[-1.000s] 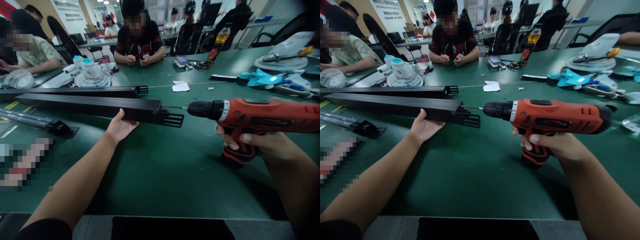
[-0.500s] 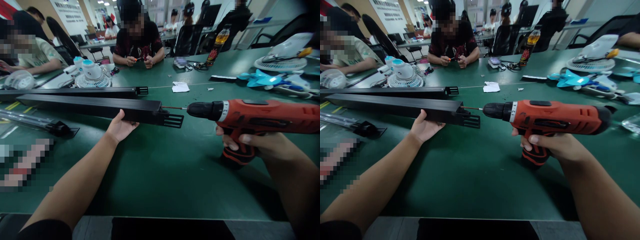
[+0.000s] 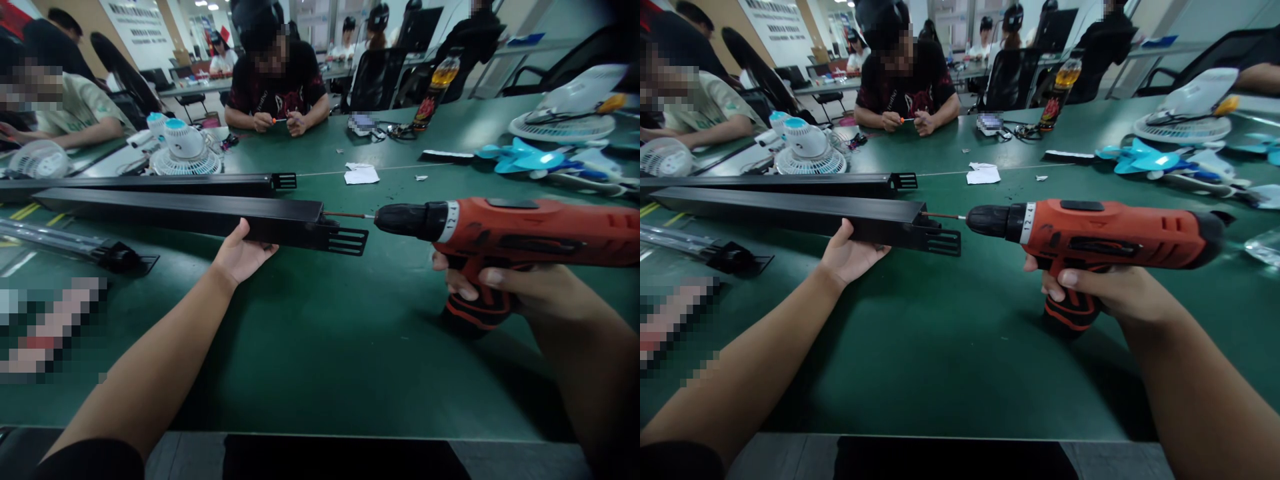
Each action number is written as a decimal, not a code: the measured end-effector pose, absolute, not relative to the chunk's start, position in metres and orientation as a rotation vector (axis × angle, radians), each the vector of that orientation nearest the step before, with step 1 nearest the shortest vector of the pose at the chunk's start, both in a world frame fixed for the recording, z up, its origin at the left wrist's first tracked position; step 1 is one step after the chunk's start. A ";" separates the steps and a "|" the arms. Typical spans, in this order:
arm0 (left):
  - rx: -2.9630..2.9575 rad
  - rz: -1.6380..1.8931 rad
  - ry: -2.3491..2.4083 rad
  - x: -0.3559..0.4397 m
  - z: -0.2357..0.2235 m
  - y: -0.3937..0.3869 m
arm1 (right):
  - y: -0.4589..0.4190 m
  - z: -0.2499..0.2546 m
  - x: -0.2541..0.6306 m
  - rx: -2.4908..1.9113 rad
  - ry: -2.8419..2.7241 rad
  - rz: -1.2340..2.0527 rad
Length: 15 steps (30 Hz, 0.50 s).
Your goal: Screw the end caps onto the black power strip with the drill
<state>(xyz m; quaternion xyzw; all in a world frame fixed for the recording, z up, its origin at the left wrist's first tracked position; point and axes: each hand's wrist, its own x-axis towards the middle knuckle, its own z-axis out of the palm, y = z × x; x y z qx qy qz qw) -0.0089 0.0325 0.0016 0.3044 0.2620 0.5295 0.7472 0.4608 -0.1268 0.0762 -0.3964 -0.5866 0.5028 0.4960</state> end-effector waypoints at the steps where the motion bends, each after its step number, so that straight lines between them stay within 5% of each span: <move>1: 0.664 1.162 0.577 -0.009 0.002 0.032 | -0.127 0.077 0.462 -0.967 -1.417 1.221; 15: 0.653 1.160 0.601 -0.009 0.004 0.031 | -0.128 0.074 0.460 -0.991 -1.401 1.208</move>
